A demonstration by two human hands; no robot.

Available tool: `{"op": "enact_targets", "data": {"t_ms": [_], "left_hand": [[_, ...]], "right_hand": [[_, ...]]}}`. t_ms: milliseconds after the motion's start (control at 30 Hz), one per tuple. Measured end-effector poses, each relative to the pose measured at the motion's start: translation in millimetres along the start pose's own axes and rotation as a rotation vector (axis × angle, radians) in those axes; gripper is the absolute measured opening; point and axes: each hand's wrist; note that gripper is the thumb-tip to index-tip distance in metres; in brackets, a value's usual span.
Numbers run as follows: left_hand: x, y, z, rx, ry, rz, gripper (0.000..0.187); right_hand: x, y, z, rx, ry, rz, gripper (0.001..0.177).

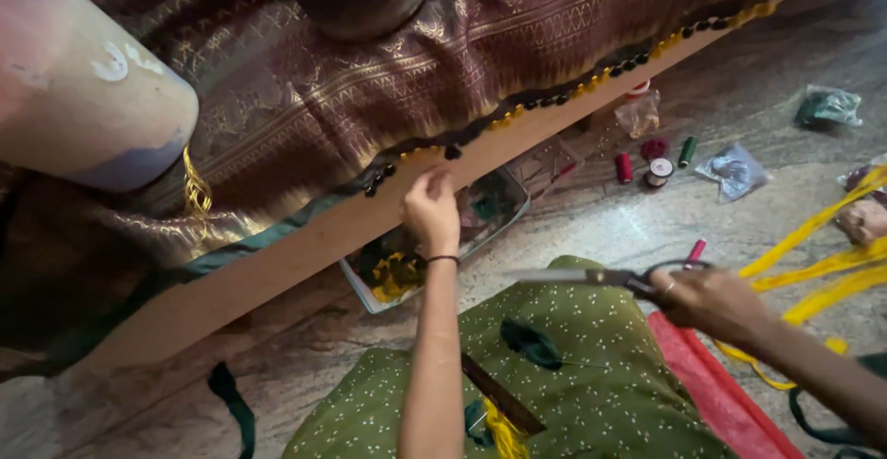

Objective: Tying and trimming decorative tassels on the border of a saree.

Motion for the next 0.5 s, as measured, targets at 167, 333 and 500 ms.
{"op": "enact_targets", "data": {"t_ms": [167,333,500], "left_hand": [[16.6,3.2,-4.4,-0.31,0.257,0.243,0.031],[-5.7,-0.7,18.9,-0.323,-0.062,-0.22,0.019],[-23.2,-59.9,27.2,-0.166,-0.322,-0.577,0.01]], "right_hand": [[-19.3,-36.7,-22.1,-0.003,-0.175,0.117,0.045],[-14.1,-77.8,-26.3,0.186,-0.133,0.384,0.058],[-29.8,-118.1,-54.5,0.41,-0.383,0.39,0.046]]}}
Point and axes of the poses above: each hand's wrist, its own z-axis towards the middle knuckle, its own x-axis out of the back of the hand, y = z × x, and after that the axes turned 9 degrees about x, right-handed
